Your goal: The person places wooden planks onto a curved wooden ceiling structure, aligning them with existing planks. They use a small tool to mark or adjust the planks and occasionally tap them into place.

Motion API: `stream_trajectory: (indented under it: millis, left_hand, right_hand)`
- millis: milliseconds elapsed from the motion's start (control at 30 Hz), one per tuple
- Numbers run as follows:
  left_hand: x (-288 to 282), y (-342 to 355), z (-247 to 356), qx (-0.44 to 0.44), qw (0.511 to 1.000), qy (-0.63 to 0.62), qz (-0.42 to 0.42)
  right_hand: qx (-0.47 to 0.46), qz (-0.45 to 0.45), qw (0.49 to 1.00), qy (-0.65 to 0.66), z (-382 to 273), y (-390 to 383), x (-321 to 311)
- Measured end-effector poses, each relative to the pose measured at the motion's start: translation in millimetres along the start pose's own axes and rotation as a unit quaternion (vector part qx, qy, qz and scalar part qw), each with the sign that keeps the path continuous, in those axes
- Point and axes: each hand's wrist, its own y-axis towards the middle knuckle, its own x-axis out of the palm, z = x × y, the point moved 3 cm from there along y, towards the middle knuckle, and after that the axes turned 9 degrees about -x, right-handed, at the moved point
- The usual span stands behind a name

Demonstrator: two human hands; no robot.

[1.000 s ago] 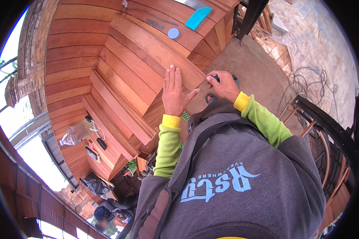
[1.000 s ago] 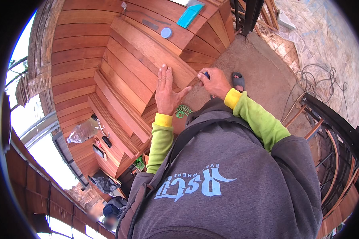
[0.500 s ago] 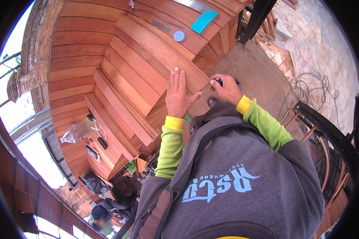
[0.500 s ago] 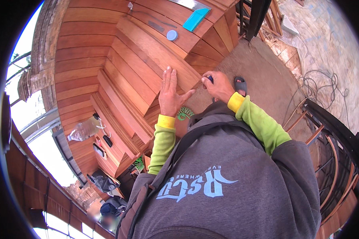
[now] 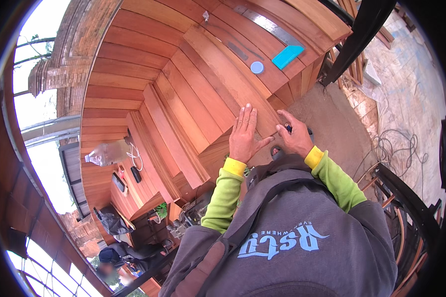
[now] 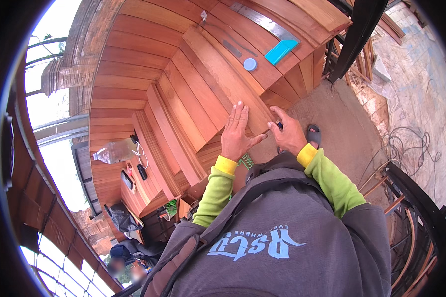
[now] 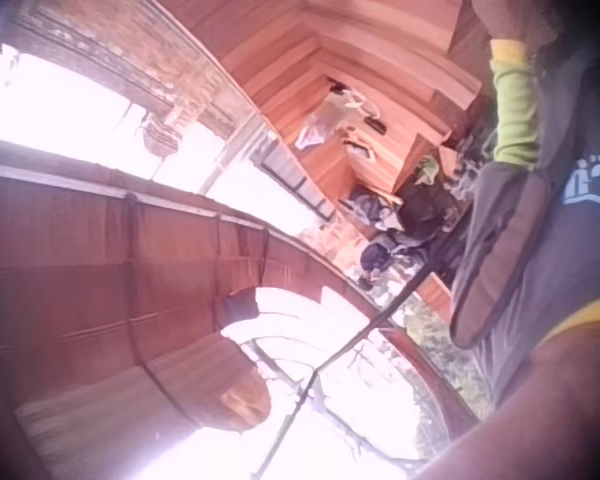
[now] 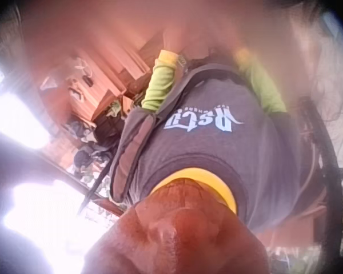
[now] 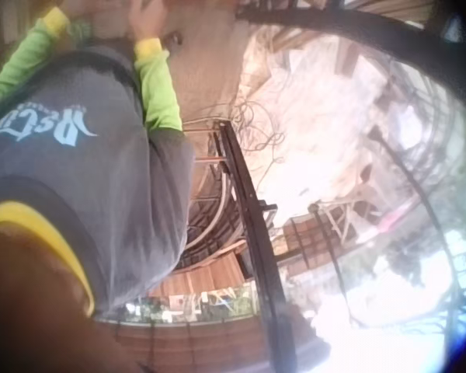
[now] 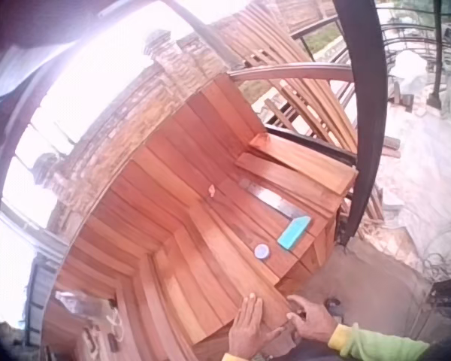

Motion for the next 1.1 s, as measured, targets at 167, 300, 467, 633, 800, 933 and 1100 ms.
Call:
stream_trajectory:
  millis: [167, 300, 467, 633, 800, 933, 1100]
  left_hand:
    - [-4, 0, 1, -0.015, 1.0, 0.008, -0.022]
    - [-10, 12, -2, -0.019, 0.999, -0.004, -0.037]
    - [14, 68, -53, -0.133, 0.982, -0.116, 0.062]
    - [22, 163, -85, -0.225, 0.952, -0.093, 0.186]
    - [9, 244, -128, -0.362, 0.917, 0.006, 0.167]
    - [1, 281, -151, -0.459, 0.861, 0.059, 0.212]
    - [4, 303, -164, -0.491, 0.848, 0.036, 0.195]
  right_hand:
    - [-0.081, 0.002, 0.996, -0.026, -4, 0, 0]
    - [-0.078, 0.001, 0.996, -0.032, -3, 3, -1]
    - [-0.072, -0.013, 0.997, -0.004, -14, 5, 0]
    - [-0.036, -0.021, 0.999, -0.02, -24, 10, -2]
    - [-0.051, -0.021, 0.994, -0.096, -10, 8, -1]
    - [0.005, -0.024, 0.999, -0.033, -2, 4, 4]
    - [0.044, -0.024, 0.999, -0.022, -3, 7, 1]
